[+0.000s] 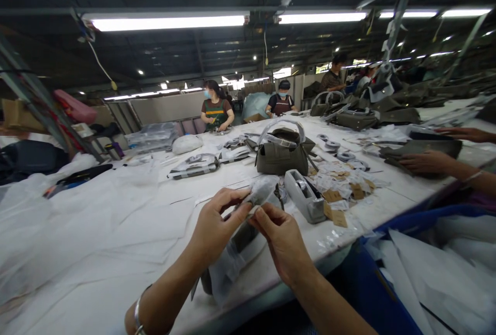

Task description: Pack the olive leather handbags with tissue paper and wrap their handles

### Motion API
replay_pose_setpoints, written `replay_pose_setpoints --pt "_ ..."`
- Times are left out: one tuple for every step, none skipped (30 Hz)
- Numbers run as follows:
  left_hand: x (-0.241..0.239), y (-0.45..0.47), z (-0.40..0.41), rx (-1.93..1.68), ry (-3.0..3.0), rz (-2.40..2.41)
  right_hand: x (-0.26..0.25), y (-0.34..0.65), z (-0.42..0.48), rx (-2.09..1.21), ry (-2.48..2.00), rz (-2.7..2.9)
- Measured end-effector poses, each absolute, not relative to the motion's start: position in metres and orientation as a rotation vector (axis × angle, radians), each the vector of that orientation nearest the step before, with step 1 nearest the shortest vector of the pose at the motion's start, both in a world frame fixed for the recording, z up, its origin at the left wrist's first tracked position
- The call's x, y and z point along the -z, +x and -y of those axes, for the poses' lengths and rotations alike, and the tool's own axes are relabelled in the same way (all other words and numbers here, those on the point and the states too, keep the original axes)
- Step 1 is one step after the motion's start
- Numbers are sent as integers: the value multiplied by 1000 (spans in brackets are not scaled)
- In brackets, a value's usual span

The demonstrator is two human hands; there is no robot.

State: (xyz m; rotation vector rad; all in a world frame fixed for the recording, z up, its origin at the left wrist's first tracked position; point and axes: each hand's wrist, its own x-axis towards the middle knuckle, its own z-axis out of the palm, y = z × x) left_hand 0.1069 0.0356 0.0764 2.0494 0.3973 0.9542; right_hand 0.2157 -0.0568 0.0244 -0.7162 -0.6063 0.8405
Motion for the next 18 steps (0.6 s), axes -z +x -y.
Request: replay_pose_setpoints --pt "-75 108 -34 -996 2085 -406 -24 213 55 -807 -726 607" --pt "-73 109 -32 -1037 2112 -418 -23 211 54 -775 -737 607" --pt "-71 110 -31 -1073 2129 -432 -22 209 51 -744 -749 605" --pt "-68 111 -30 -1102 2137 -447 -21 208 49 -715 -765 603" --pt "-66 113 -29 -1121 2140 -460 -20 207 47 -687 -784 601" --pt "-65 113 -28 -1132 2139 -468 -19 207 44 -663 -808 602" --pt "-64 114 -27 -1134 2136 -469 -18 207 42 -640 -832 605" --pt "-64 113 -26 -1132 2130 -463 -17 207 40 -622 -854 610" --pt "-65 112 -24 -1122 2125 -446 -16 208 39 -609 -869 617" --pt "-66 111 -23 -1107 2123 -424 -15 208 39 -600 -875 623" --pt "-68 110 -22 -1091 2127 -404 -15 209 39 -590 -875 626" --pt "-69 109 -22 -1081 2137 -395 -15 209 39 -579 -875 631" --pt "-71 109 -21 -1082 2155 -401 -15 209 40 -568 -878 635" --pt "-72 108 -22 -1094 2180 -423 -15 209 40 -558 -884 641" --pt "-72 109 -22 -1118 2212 -453 -15 209 40 -548 -889 646" --pt "-72 109 -23 -1150 2249 -488 -16 208 40 -542 -894 651" --pt "-71 110 -23 -1180 2294 -517 -16 208 40 -541 -895 653" --pt "-70 111 -24 -1210 2344 -535 -16 207 40 -543 -893 651"
